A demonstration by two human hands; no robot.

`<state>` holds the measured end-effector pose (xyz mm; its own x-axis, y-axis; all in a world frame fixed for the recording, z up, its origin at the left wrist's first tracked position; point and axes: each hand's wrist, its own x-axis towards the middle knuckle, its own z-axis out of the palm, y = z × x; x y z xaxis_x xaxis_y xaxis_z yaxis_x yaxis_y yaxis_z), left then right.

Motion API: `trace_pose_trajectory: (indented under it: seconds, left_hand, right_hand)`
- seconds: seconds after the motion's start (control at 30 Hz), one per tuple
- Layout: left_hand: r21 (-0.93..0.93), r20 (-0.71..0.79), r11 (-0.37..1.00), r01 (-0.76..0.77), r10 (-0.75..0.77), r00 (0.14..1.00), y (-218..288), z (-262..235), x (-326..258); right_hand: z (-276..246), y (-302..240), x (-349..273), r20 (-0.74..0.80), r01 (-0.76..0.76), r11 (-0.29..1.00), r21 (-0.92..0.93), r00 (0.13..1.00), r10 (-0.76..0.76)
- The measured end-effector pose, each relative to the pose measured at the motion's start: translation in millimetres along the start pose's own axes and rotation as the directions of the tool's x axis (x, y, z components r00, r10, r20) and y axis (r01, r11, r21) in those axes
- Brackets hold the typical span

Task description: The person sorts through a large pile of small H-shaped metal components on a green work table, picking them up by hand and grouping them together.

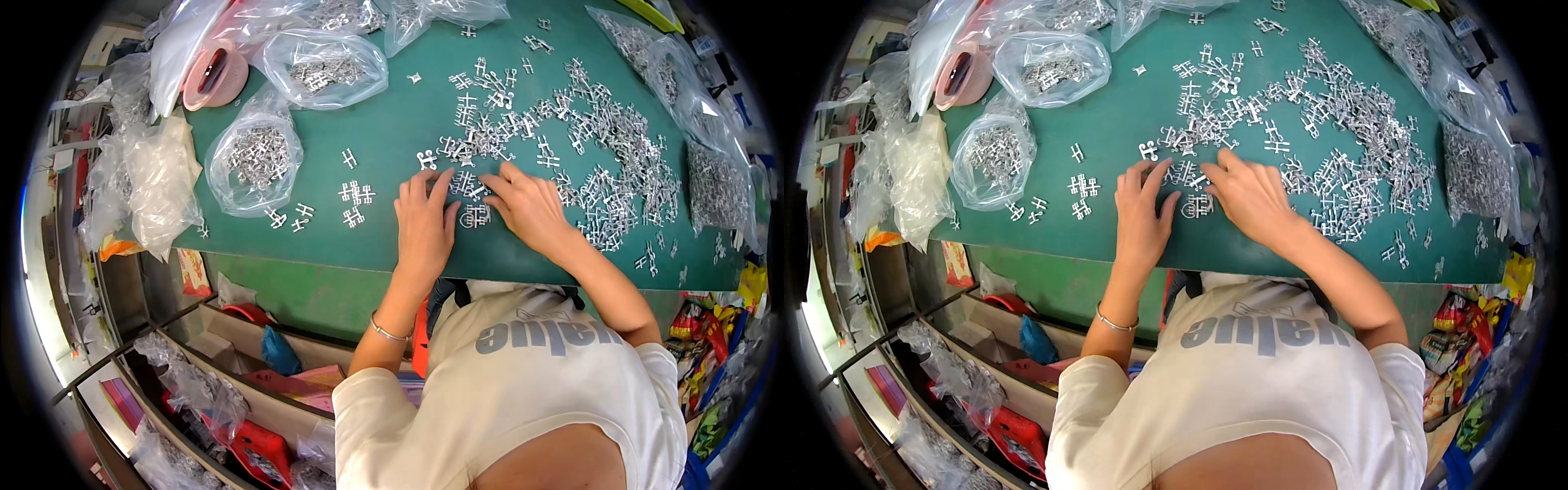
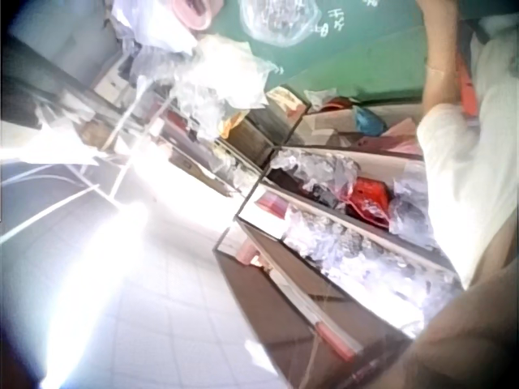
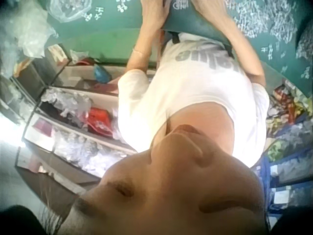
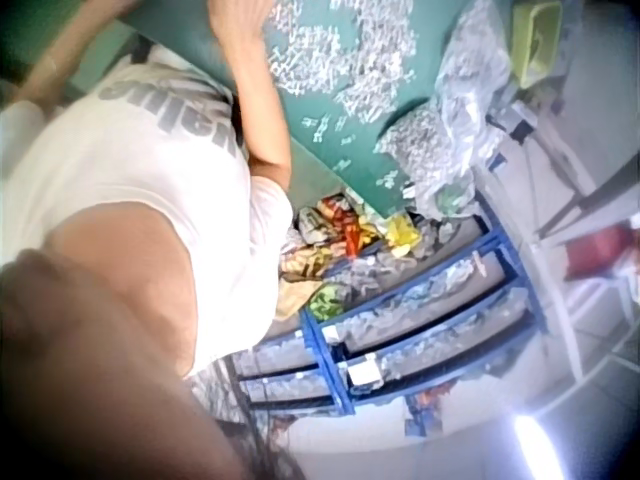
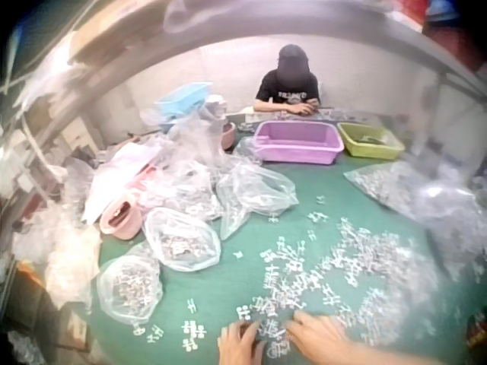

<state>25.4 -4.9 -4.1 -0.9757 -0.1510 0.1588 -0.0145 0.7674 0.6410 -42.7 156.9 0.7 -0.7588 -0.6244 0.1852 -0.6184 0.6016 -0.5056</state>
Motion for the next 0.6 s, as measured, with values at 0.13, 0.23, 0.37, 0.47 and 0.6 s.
trace_pose_trajectory:
  seconds: [0.13,0.23,0.37,0.47,0.6]
  left_hand:
    - [0.045,-0.062,0.999,0.019,-0.016,0.998,-14,2,1]
    - [-0.017,-0.056,1.000,0.020,-0.020,0.998,-17,-1,-3]
    - [-0.058,-0.141,0.996,0.063,-0.070,0.987,-4,3,-3]
    - [0.003,-0.066,1.000,0.019,-0.019,0.998,-16,7,-6]
    - [-0.241,-0.096,0.965,0.099,-0.125,0.987,-13,2,-5]
  right_hand:
    - [-14,12,2,0.016,-0.108,0.987,0.117,0.994,0.106]
    - [-23,25,-2,0.075,-0.309,0.856,0.414,0.949,0.307]
    - [-27,25,-4,0.053,-0.218,0.932,0.289,0.976,0.211]
    - [-26,7,-8,0.212,-0.080,0.996,-0.025,0.974,0.083]
    - [-28,23,-6,0.033,-0.029,0.906,0.423,0.999,0.016]
